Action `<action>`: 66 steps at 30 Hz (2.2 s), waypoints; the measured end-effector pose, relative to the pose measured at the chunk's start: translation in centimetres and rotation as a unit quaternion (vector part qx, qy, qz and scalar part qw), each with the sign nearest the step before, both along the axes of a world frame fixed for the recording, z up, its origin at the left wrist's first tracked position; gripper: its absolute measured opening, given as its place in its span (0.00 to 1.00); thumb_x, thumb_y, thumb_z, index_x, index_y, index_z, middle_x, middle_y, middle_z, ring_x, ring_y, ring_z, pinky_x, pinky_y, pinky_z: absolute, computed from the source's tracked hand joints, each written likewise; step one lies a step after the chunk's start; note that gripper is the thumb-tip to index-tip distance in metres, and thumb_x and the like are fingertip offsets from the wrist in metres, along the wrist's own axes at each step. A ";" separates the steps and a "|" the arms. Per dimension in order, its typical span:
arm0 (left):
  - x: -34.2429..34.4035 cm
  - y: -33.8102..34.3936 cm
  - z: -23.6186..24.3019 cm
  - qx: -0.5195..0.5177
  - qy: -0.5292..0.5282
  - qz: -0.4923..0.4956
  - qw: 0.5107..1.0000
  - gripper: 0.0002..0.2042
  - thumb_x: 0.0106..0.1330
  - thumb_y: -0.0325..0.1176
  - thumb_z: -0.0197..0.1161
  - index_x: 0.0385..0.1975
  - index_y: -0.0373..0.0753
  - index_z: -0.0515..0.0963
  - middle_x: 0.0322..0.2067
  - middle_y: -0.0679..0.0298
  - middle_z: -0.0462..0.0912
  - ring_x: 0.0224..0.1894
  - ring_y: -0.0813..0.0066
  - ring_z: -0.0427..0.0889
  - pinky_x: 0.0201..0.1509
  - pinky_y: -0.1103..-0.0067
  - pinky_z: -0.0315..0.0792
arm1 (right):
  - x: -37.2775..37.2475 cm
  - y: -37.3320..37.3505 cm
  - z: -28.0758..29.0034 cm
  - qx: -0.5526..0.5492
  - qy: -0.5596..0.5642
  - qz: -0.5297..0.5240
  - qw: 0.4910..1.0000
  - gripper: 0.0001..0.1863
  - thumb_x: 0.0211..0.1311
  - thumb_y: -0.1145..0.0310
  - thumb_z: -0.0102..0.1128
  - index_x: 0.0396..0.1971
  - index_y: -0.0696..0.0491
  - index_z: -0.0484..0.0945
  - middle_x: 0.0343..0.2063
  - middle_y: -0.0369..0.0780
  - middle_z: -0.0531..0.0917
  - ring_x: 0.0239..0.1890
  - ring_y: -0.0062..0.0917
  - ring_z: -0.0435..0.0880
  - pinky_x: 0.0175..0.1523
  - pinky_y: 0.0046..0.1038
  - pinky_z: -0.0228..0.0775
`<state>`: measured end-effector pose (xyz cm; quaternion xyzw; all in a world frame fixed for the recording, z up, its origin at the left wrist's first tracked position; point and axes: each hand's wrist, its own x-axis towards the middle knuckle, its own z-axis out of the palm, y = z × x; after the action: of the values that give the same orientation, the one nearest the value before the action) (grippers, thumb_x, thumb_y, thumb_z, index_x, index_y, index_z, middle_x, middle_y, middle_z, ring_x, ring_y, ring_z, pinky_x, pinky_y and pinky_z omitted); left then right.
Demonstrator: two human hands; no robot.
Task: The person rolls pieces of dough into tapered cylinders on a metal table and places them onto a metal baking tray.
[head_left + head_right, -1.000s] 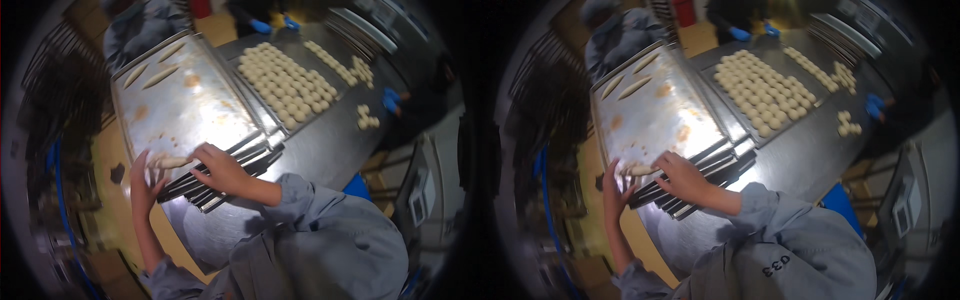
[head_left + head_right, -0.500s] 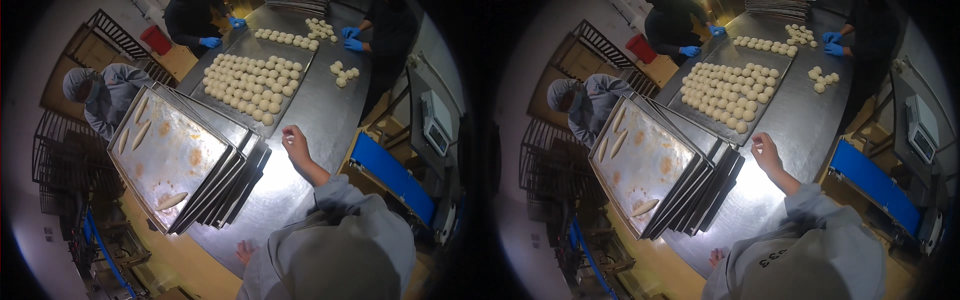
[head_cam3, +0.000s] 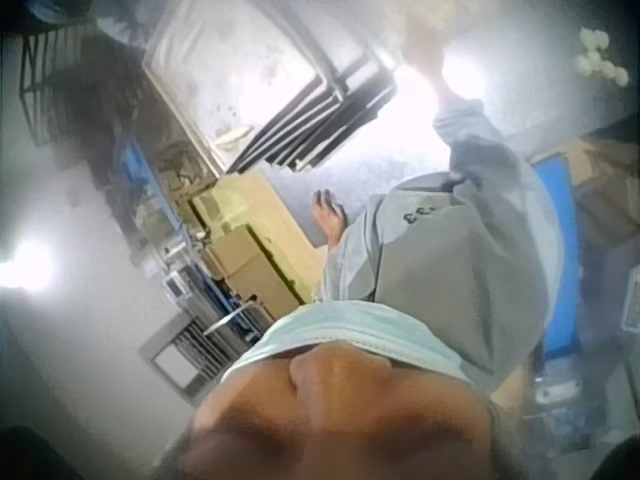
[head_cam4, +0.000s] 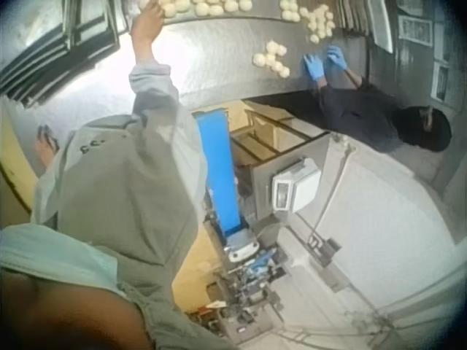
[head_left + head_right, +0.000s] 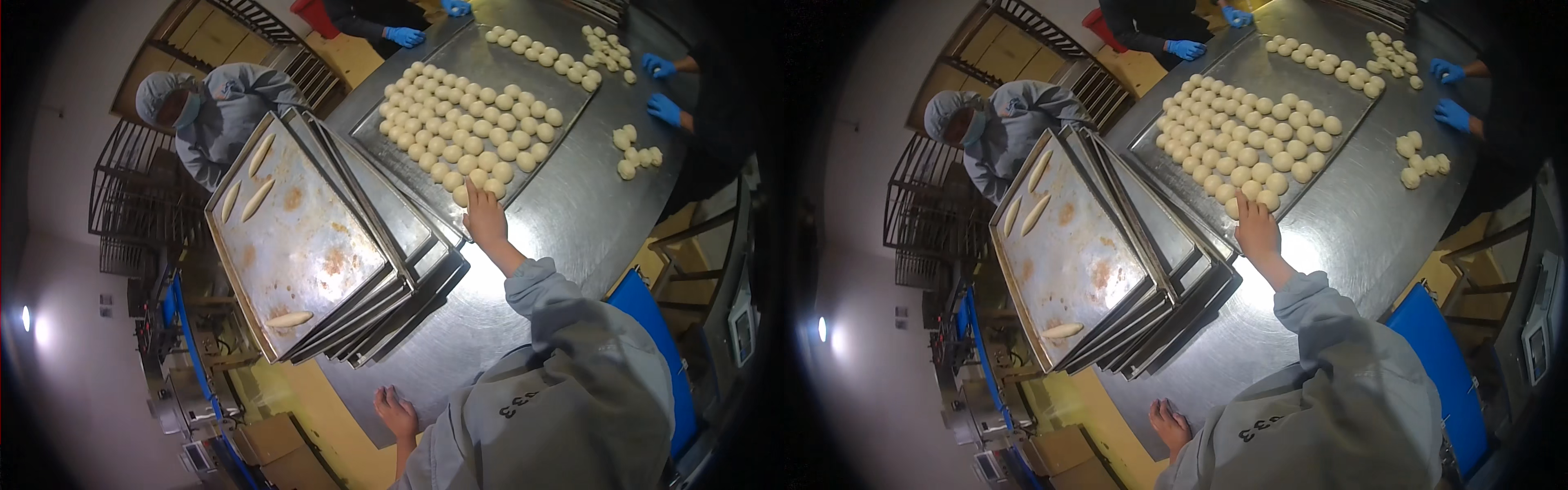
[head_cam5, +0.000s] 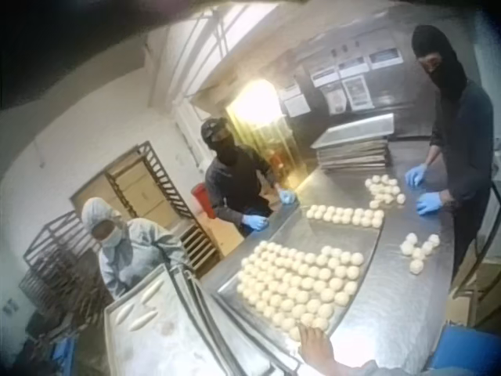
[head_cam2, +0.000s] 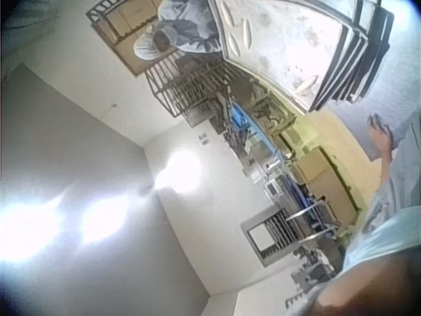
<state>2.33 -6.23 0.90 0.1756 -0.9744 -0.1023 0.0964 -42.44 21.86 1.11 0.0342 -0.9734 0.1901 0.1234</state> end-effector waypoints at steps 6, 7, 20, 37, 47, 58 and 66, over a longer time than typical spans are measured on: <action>-0.7 1.3 -1.0 -0.006 0.025 0.055 0.998 0.25 0.60 0.23 0.56 0.61 0.35 0.74 0.62 0.43 0.71 0.67 0.41 0.68 0.73 0.48 0.57 | -2.2 0.4 0.5 -0.047 -0.098 -0.006 0.994 0.51 0.58 0.67 0.70 0.78 0.49 0.50 0.45 0.46 0.80 0.42 0.39 0.82 0.43 0.37 0.80; -0.9 1.1 -0.9 -0.001 0.033 0.058 0.998 0.25 0.60 0.23 0.55 0.61 0.35 0.74 0.62 0.44 0.71 0.67 0.41 0.68 0.73 0.48 0.57 | -2.5 1.2 1.1 -0.100 -0.126 -0.003 0.987 0.49 0.60 0.67 0.69 0.78 0.50 0.50 0.42 0.46 0.81 0.39 0.37 0.83 0.40 0.35 0.80; -6.4 7.8 5.0 0.881 0.067 0.065 0.465 0.23 0.84 0.44 0.46 0.67 0.32 0.68 0.59 0.50 0.77 0.60 0.60 0.80 0.67 0.66 0.73 | 25.0 -1.7 15.7 -0.470 -0.250 0.330 0.780 0.37 0.57 0.78 0.68 0.69 0.50 0.68 0.62 0.43 0.67 0.53 0.27 0.77 0.54 0.31 0.78; -2.4 3.7 6.9 0.775 0.092 -0.018 0.625 0.19 0.74 0.26 0.64 0.61 0.33 0.71 0.51 0.57 0.83 0.54 0.74 0.82 0.58 0.78 0.77 | 32.3 -6.5 8.2 -0.457 -0.364 0.293 0.757 0.20 0.68 0.68 0.70 0.57 0.57 0.78 0.40 0.40 0.86 0.44 0.21 0.86 0.44 0.22 0.79; -2.3 4.5 4.2 0.698 0.042 0.025 0.714 0.14 0.73 0.27 0.65 0.54 0.27 0.77 0.42 0.58 0.88 0.43 0.77 0.87 0.48 0.82 0.80 | 32.9 -6.9 3.8 -0.352 -0.320 0.273 0.836 0.18 0.61 0.70 0.73 0.50 0.57 0.81 0.35 0.38 0.87 0.36 0.18 0.85 0.42 0.24 0.79; -5.2 4.2 -0.7 0.166 0.129 -0.014 0.978 0.09 0.63 0.28 0.68 0.42 0.39 0.85 0.38 0.61 0.86 0.45 0.59 0.85 0.54 0.65 0.74 | 30.2 -6.0 1.3 -0.241 -0.061 0.234 0.940 0.12 0.63 0.71 0.64 0.46 0.54 0.82 0.35 0.39 0.85 0.41 0.37 0.85 0.46 0.35 0.78; -3.5 1.0 -2.4 0.094 0.082 -0.253 0.959 0.12 0.64 0.30 0.69 0.47 0.45 0.83 0.44 0.67 0.84 0.53 0.68 0.80 0.60 0.65 0.67 | 29.0 -1.7 -2.0 -0.050 -0.030 0.484 0.873 0.15 0.62 0.72 0.66 0.49 0.53 0.81 0.44 0.40 0.84 0.53 0.35 0.83 0.58 0.36 0.75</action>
<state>-1.17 -5.22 -1.49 -0.0770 -0.9617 -0.2289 0.1297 -13.39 20.18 -0.87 0.4895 -0.8274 0.2751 -0.0113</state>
